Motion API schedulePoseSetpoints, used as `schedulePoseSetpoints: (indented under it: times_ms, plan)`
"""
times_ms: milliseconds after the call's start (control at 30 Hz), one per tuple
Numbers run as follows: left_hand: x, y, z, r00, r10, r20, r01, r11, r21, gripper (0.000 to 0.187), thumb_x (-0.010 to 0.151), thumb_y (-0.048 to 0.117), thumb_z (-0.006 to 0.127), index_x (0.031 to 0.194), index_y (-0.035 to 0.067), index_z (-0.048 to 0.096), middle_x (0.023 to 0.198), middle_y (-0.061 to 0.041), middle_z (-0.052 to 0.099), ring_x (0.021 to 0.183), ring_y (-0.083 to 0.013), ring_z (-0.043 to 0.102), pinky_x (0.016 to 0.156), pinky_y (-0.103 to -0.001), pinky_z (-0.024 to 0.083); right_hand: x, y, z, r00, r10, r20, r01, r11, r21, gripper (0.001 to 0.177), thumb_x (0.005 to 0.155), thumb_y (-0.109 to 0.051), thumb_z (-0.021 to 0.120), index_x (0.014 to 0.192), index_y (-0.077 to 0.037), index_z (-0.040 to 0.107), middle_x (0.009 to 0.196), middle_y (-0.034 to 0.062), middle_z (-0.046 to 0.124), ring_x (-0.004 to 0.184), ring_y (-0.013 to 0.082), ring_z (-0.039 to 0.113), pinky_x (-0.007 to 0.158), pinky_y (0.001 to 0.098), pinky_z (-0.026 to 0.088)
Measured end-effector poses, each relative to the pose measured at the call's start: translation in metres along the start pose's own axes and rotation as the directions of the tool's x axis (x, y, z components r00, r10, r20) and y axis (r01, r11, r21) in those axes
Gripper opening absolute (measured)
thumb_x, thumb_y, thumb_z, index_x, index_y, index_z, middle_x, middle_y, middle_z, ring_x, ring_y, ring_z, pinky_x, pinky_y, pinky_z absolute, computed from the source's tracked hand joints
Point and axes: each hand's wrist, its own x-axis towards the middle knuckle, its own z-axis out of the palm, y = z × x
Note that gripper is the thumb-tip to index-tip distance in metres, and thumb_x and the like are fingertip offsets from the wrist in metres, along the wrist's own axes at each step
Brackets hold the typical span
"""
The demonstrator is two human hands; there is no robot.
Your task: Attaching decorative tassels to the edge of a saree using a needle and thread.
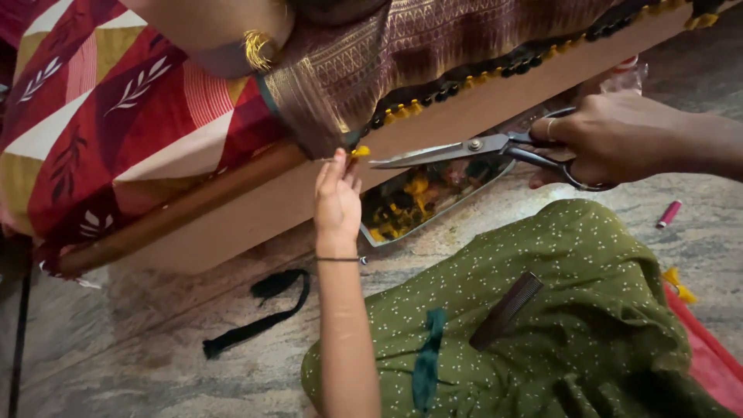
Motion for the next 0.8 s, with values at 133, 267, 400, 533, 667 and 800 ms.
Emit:
schedulePoseSetpoints:
  times_ms: [133,267,400,533,667,800]
  plan:
    - [-0.002,0.011,0.017,0.951,0.232,0.206,-0.262,0.956,0.133,0.017,0.099,0.016,0.074,0.109,0.002,0.076,0.108,-0.004,0.075,0.101,-0.0112,0.063,0.096,-0.029,0.045,0.011,0.020,0.021,0.987,-0.105,-0.121,0.140,0.935,0.326,0.053,0.083,-0.061,0.065,0.105,-0.013,0.068,0.047,0.0051,0.058,0.034,0.0209,0.059,0.037,0.0413,0.049]
    - [-0.016,0.022,0.025,0.948,0.167,0.272,-0.238,0.939,0.250,0.020,0.102,0.019,0.068,0.103,0.001,0.077,0.099,-0.008,0.078,0.090,-0.0105,0.070,0.091,-0.027,0.051,0.015,0.030,0.030,0.984,-0.138,-0.116,0.174,0.896,0.409,0.054,0.083,-0.062,0.067,0.099,-0.010,0.068,0.045,0.0072,0.055,0.033,0.0216,0.055,0.038,0.0412,0.048]
    - [-0.021,0.015,0.024,0.956,0.175,0.236,-0.266,0.859,0.437,0.026,0.104,0.017,0.063,0.106,-0.005,0.076,0.096,-0.011,0.078,0.081,-0.0121,0.071,0.079,-0.027,0.056,0.018,0.029,0.023,0.993,-0.102,-0.054,0.115,0.894,0.434,0.055,0.083,-0.062,0.068,0.101,-0.010,0.071,0.042,0.0072,0.053,0.035,0.0227,0.051,0.043,0.0436,0.045]
    - [-0.036,0.012,0.029,0.960,0.189,0.207,-0.269,0.830,0.489,0.030,0.105,0.018,0.059,0.108,-0.008,0.074,0.097,-0.011,0.076,0.079,-0.0148,0.073,0.071,-0.030,0.064,0.026,0.033,0.026,0.993,-0.105,0.052,0.066,0.868,0.492,0.062,0.076,-0.064,0.070,0.110,-0.013,0.071,0.044,0.0039,0.055,0.036,0.0221,0.053,0.042,0.0464,0.048]
    - [-0.037,0.002,0.018,0.958,0.198,0.209,-0.273,0.853,0.444,0.031,0.106,0.018,0.057,0.109,-0.008,0.074,0.100,-0.012,0.076,0.084,-0.0135,0.073,0.068,-0.031,0.066,0.034,0.031,0.036,0.988,-0.142,0.065,0.100,0.893,0.438,0.070,0.072,-0.072,0.071,0.103,-0.010,0.072,0.046,0.0038,0.054,0.038,0.0200,0.054,0.045,0.0449,0.048]
    - [-0.039,-0.001,0.016,0.963,0.170,0.211,-0.244,0.885,0.397,0.031,0.106,0.018,0.055,0.111,-0.007,0.073,0.103,-0.013,0.076,0.080,-0.0152,0.072,0.067,-0.031,0.063,0.046,0.033,0.051,0.990,-0.083,0.112,0.035,0.927,0.374,0.094,0.069,-0.082,0.069,0.128,-0.010,0.056,0.049,0.0031,0.049,0.044,0.0169,0.058,0.047,0.0409,0.050]
